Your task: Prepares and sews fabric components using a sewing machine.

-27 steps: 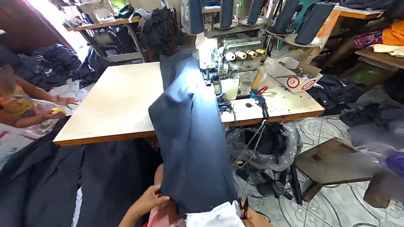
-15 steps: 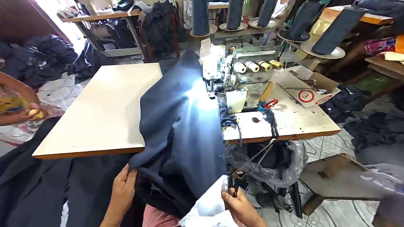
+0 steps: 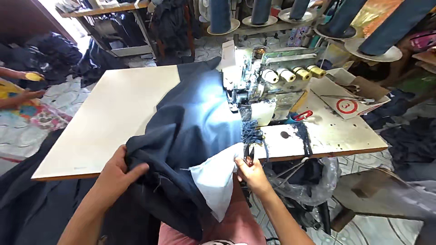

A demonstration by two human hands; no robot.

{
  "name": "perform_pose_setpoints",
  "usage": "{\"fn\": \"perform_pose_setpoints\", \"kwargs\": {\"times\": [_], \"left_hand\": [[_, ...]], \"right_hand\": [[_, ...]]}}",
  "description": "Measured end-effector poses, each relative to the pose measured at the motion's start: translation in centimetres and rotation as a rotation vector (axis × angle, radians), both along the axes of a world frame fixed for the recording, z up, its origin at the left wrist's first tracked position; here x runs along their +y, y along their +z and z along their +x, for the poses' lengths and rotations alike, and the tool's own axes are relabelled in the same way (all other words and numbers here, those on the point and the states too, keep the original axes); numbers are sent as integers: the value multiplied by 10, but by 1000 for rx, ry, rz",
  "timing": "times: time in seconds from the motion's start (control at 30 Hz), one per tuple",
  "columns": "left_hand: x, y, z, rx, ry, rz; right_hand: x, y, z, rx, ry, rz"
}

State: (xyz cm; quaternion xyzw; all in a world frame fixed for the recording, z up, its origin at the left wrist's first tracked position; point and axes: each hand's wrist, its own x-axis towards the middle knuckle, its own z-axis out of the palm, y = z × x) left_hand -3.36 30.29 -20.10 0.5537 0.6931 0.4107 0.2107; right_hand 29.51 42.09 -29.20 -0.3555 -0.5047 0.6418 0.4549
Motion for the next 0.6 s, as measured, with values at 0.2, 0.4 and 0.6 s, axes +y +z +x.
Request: {"fn": "perform_pose_setpoints", "kwargs": {"times": [0.2, 0.4, 0.6], "left_hand": [[-45, -73, -43, 435, 219, -759], [-79, -169, -44, -136, 351, -1053], [-28, 25, -38, -490, 226, -115]], "right_hand": [[-44, -22, 24, -195, 202, 82], [-108, -76, 45, -329, 338, 42], [-110, 4, 80, -112, 318, 694]]}}
